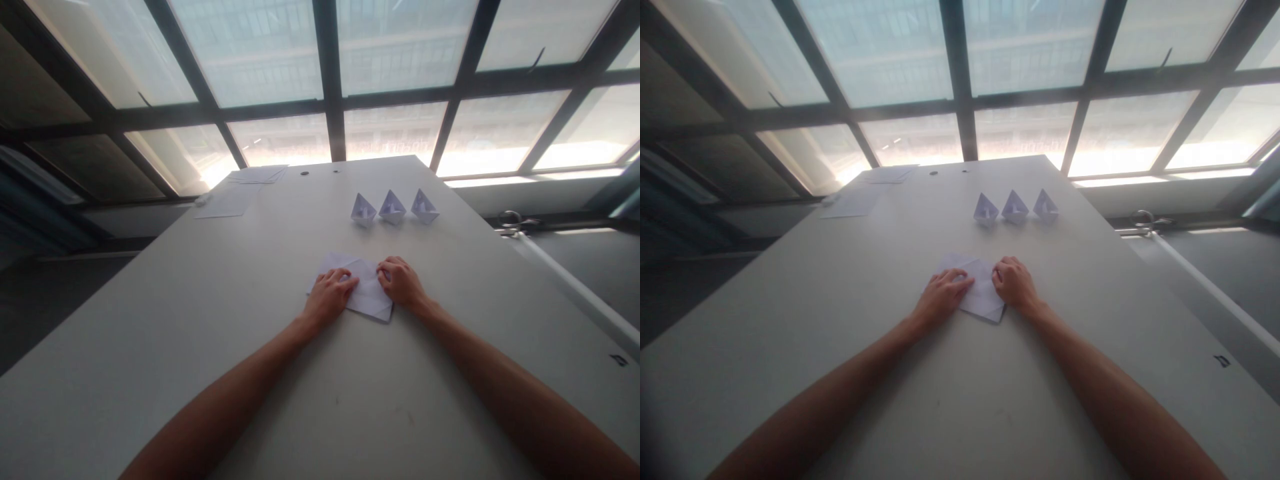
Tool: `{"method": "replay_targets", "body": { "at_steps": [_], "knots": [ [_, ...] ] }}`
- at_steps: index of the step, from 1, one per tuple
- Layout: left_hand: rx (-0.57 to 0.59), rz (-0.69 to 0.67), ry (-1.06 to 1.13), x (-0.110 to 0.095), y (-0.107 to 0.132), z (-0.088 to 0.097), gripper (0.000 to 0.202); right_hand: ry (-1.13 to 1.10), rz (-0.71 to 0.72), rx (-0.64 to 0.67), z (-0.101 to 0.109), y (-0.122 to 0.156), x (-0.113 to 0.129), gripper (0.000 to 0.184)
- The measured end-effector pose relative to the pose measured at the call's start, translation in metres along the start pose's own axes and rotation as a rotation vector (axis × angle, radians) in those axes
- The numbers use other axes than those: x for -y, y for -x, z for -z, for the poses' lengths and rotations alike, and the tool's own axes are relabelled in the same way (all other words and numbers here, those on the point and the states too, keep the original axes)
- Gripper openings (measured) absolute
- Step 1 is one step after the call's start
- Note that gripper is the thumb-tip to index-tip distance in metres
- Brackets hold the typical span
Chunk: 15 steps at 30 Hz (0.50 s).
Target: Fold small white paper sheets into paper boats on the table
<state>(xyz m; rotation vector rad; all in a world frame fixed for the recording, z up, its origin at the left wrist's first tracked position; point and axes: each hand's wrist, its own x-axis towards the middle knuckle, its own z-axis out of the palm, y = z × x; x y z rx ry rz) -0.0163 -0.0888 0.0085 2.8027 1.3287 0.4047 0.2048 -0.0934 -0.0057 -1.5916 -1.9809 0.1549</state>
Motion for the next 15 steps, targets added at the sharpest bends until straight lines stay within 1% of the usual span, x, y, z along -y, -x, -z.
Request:
{"method": "replay_targets", "body": {
  "at_steps": [3, 6, 11, 13, 15],
  "knots": [
    [-0.010, 0.052, 0.014, 0.002, -0.001, -0.002, 0.032, -0.041, 0.021, -0.023, 0.000, 0.001, 0.001, 0.017],
    [0.015, 0.116, 0.008, 0.002, -0.001, -0.006, 0.036, -0.122, 0.075, -0.011, -0.003, 0.002, 0.001, 0.016],
    [0.104, 0.183, -0.030, -0.001, 0.002, -0.013, 0.068, -0.257, 0.185, 0.061, -0.005, 0.003, 0.001, 0.017],
    [0.123, 0.198, -0.049, -0.001, 0.003, -0.016, 0.077, -0.312, 0.222, 0.094, -0.005, 0.004, 0.002, 0.018],
    [0.135, 0.188, -0.057, 0.000, 0.003, -0.018, 0.081, -0.363, 0.258, 0.121, -0.005, 0.005, 0.004, 0.019]
  ]
}}
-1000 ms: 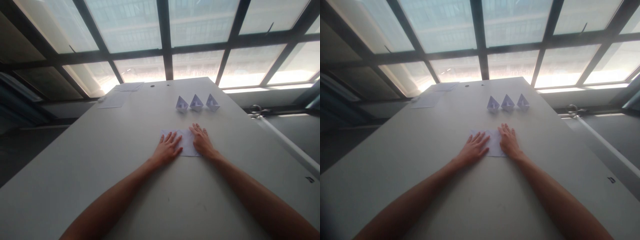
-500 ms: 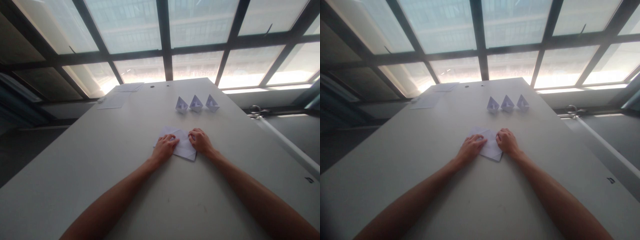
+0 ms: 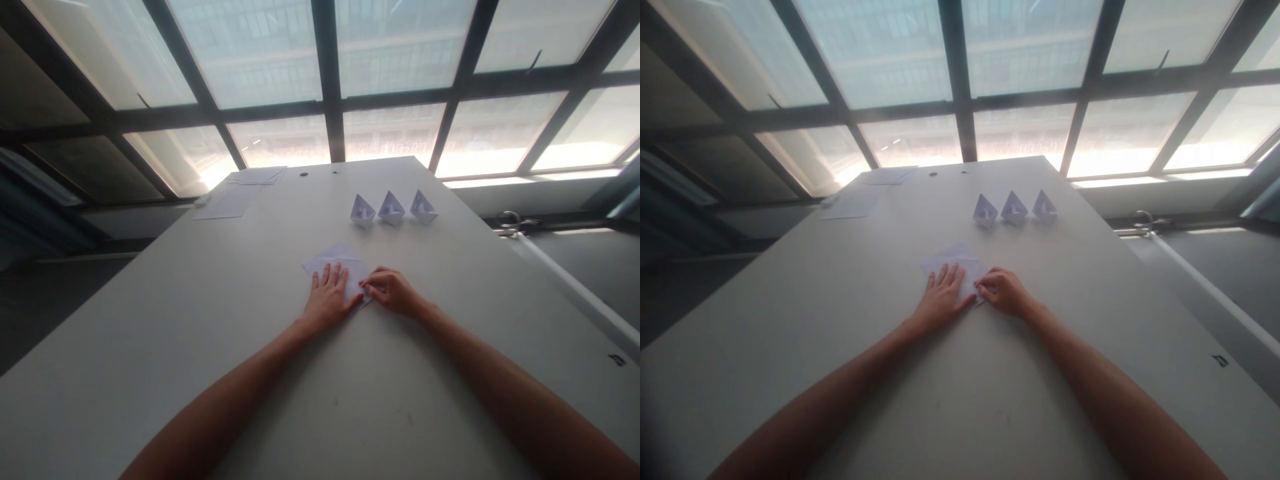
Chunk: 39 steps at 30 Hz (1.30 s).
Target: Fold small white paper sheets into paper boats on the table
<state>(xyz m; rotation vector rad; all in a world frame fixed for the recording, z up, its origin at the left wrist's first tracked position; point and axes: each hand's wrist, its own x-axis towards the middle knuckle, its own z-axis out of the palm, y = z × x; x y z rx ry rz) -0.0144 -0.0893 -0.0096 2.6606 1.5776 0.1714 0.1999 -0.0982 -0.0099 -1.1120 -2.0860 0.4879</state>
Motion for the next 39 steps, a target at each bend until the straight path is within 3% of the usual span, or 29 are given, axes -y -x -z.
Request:
{"method": "replay_targets", "body": {
  "at_steps": [4, 8, 13, 19, 26, 30, 35, 39],
  "knots": [
    [0.041, -0.124, 0.021, 0.005, -0.002, 0.002, 0.080, -0.016, 0.071, -0.038, -0.003, 0.000, 0.001, 0.021],
    [0.102, -0.352, 0.100, 0.010, -0.003, 0.011, 0.077, 0.067, 0.031, -0.110, -0.004, -0.003, 0.000, 0.028],
    [0.132, -0.486, 0.266, 0.013, -0.006, 0.022, 0.070, 0.237, -0.058, 0.055, -0.005, -0.003, 0.003, 0.042],
    [0.131, -0.454, 0.320, 0.017, -0.010, 0.023, 0.058, 0.400, -0.177, 0.067, -0.007, -0.001, 0.003, 0.041],
    [0.214, -0.390, 0.286, 0.033, -0.015, 0.029, 0.054, 0.523, -0.243, 0.018, -0.002, -0.002, 0.009, 0.031],
    [0.107, -0.233, 0.243, 0.044, -0.021, 0.021, 0.056, 0.549, -0.247, -0.021, 0.002, -0.003, 0.010, 0.022],
    [-0.038, -0.001, 0.182, 0.053, -0.026, 0.008, 0.044, 0.416, -0.196, -0.012, 0.001, -0.002, 0.005, 0.022],
    [-0.119, 0.015, 0.158, 0.050, -0.025, 0.011, 0.040, 0.359, -0.138, 0.063, -0.003, -0.001, 0.003, 0.034]
  ]
}}
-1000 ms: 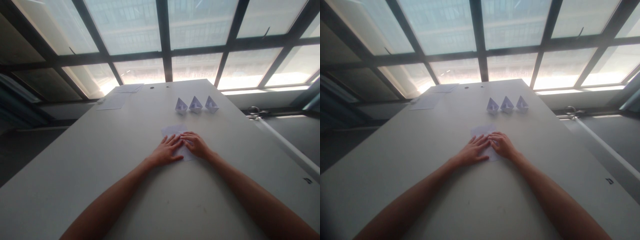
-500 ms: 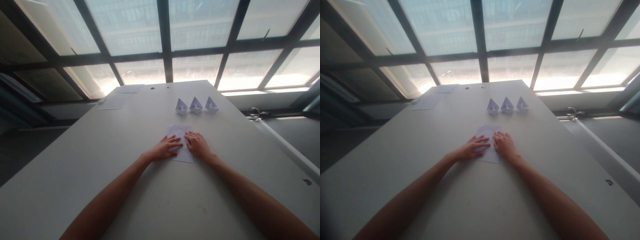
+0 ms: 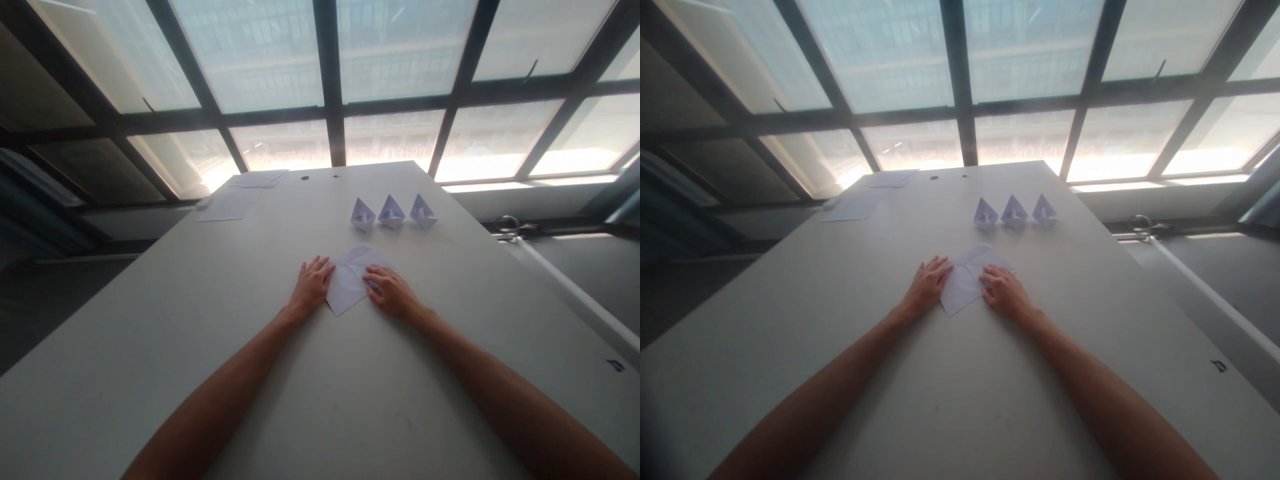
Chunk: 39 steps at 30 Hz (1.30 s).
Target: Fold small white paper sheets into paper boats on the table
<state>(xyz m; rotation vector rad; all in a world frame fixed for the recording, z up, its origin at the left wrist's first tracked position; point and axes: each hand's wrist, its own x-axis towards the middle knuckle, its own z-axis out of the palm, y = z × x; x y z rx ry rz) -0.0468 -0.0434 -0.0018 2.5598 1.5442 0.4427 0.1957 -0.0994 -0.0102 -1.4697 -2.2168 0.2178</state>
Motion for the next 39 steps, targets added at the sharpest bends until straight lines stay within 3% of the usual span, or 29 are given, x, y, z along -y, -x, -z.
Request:
{"method": "replay_targets", "body": {
  "at_steps": [3, 6, 9, 13, 28, 39],
  "knots": [
    [-0.005, -0.111, 0.006, -0.011, 0.004, 0.003, 0.044, 0.043, -0.016, 0.025, 0.000, 0.000, 0.002, 0.041],
    [0.088, -0.221, -0.004, -0.020, 0.009, 0.002, 0.055, 0.098, -0.054, 0.021, 0.002, 0.000, 0.004, 0.043],
    [0.180, -0.251, -0.047, -0.023, 0.013, -0.001, 0.073, 0.137, -0.076, 0.009, 0.003, 0.000, 0.005, 0.044],
    [0.201, -0.244, -0.064, -0.021, 0.013, -0.003, 0.083, 0.158, -0.093, 0.003, 0.003, 0.000, 0.005, 0.042],
    [0.133, -0.197, 0.030, -0.019, 0.009, -0.004, 0.072, 0.093, -0.060, -0.077, 0.009, 0.000, 0.005, 0.023],
    [0.113, -0.229, 0.031, -0.019, 0.012, -0.003, 0.071, 0.066, 0.087, 0.005, 0.011, 0.002, 0.007, 0.045]
  ]
}}
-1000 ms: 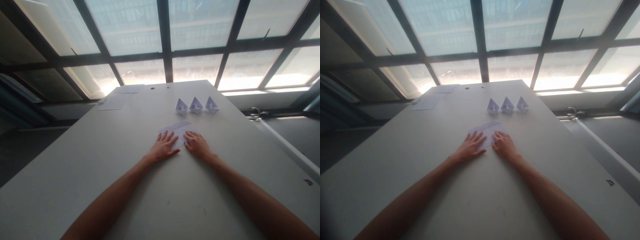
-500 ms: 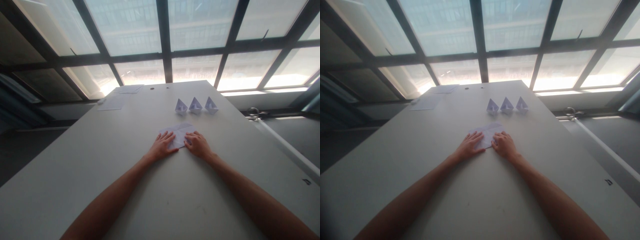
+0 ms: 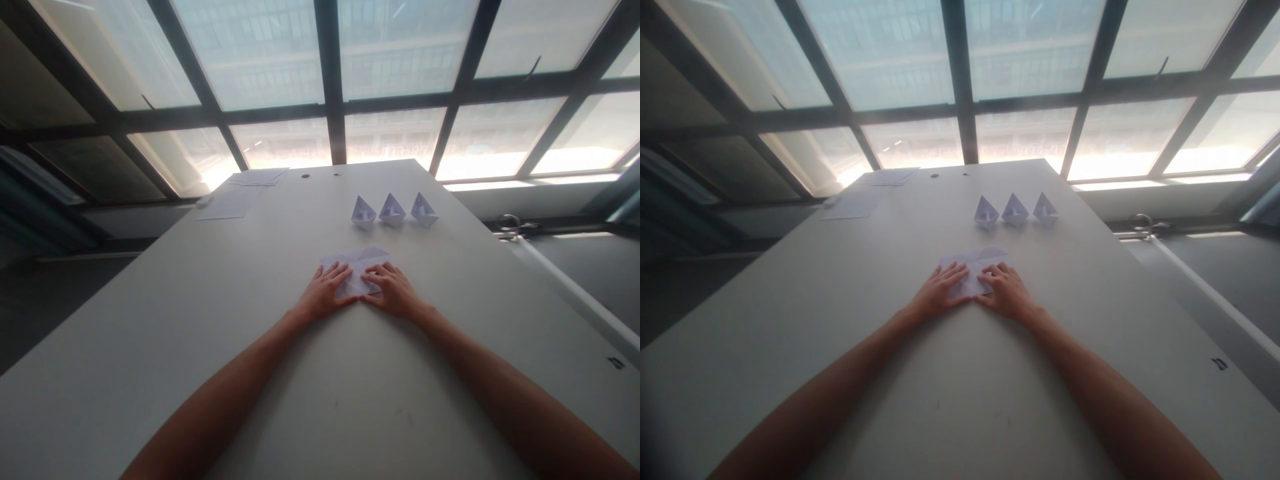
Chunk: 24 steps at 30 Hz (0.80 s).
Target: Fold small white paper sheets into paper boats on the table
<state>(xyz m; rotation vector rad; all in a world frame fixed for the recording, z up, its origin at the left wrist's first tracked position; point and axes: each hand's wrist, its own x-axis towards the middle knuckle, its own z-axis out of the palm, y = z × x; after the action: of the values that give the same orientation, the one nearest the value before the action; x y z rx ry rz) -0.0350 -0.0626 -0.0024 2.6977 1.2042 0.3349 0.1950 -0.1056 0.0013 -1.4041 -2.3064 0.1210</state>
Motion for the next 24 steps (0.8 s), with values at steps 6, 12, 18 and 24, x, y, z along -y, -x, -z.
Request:
{"method": "replay_targets", "body": {
  "at_steps": [6, 12, 18, 24],
  "knots": [
    [0.011, -0.008, -0.006, 0.0013, -0.0001, -0.0014, 0.072, 0.004, 0.035, 0.006, -0.0001, -0.0017, -0.0019, 0.033],
    [0.009, -0.016, -0.006, 0.0007, -0.0003, -0.0009, 0.070, 0.005, 0.062, -0.010, 0.0009, -0.0032, -0.0031, 0.027],
    [0.020, 0.004, 0.015, 0.0022, -0.0014, -0.0003, 0.051, -0.014, 0.074, -0.022, 0.0002, -0.0030, -0.0050, 0.026],
    [-0.152, 0.079, 0.264, 0.0074, -0.0042, -0.0032, 0.033, -0.066, 0.026, -0.072, -0.0049, -0.0025, -0.0101, 0.030]
  ]
}}
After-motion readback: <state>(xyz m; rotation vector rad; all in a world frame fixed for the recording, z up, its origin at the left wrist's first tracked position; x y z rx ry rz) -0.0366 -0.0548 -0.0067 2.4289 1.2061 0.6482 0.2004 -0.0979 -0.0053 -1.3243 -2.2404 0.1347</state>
